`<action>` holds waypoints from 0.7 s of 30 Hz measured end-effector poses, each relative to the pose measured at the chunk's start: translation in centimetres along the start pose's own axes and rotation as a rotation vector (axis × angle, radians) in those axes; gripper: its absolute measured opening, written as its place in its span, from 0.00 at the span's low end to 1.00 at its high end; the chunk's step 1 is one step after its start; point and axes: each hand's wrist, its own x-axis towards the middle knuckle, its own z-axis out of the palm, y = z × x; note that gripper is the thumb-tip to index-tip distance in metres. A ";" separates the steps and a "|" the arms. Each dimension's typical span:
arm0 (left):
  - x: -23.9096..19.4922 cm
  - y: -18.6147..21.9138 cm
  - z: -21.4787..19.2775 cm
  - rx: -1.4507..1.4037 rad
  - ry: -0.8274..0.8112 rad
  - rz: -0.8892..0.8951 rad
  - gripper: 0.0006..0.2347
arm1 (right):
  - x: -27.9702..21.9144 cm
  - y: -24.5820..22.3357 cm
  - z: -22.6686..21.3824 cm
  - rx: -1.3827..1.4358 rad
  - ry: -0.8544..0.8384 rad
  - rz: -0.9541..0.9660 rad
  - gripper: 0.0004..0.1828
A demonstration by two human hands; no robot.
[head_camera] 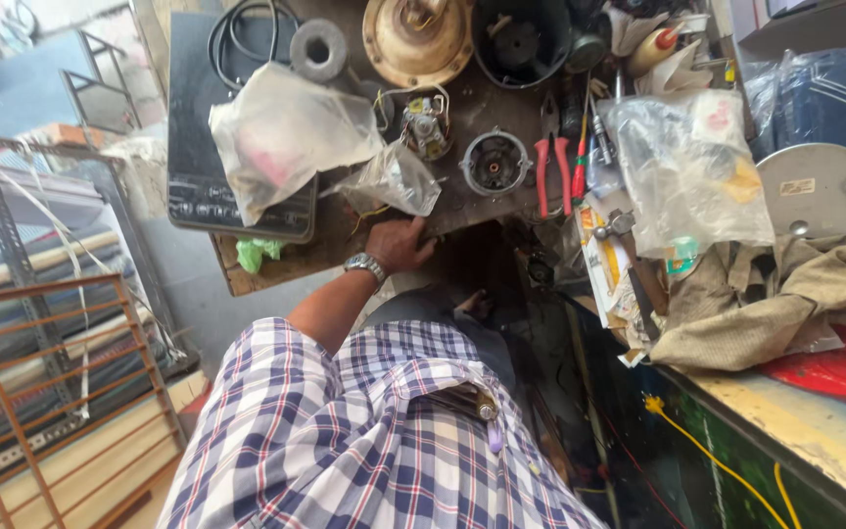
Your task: The person disassembles and reassembles a small electric motor on a cluttered workbench. They use a hammer to tap components, insert the rotor into the stator, and fit end caps and washers while handling wires and small parts.
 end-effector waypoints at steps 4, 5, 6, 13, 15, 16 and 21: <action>-0.4 0.0 0.0 0.028 -0.053 0.006 0.16 | 1.6 -1.3 0.4 0.068 0.003 -0.028 0.28; -0.1 0.0 0.0 0.037 -0.071 -0.002 0.15 | 2.0 -1.8 0.3 0.084 0.001 -0.029 0.28; 0.4 -0.1 0.0 0.014 -0.115 -0.018 0.15 | 2.7 -2.6 0.2 0.096 -0.001 -0.028 0.28; 2.3 -0.4 -1.8 0.076 -0.174 0.169 0.14 | 4.8 -9.0 -4.3 0.137 0.008 0.028 0.29; 2.4 -1.1 -2.3 0.049 -0.229 0.208 0.10 | 3.8 -10.5 -6.9 0.107 0.022 0.013 0.29; 2.2 -1.5 -2.4 0.012 -0.194 0.234 0.10 | 3.2 -11.4 -7.9 0.084 0.019 -0.005 0.29; 1.9 -4.3 -0.3 -0.306 -0.260 0.316 0.12 | 1.2 -14.5 -12.2 0.009 0.051 -0.013 0.30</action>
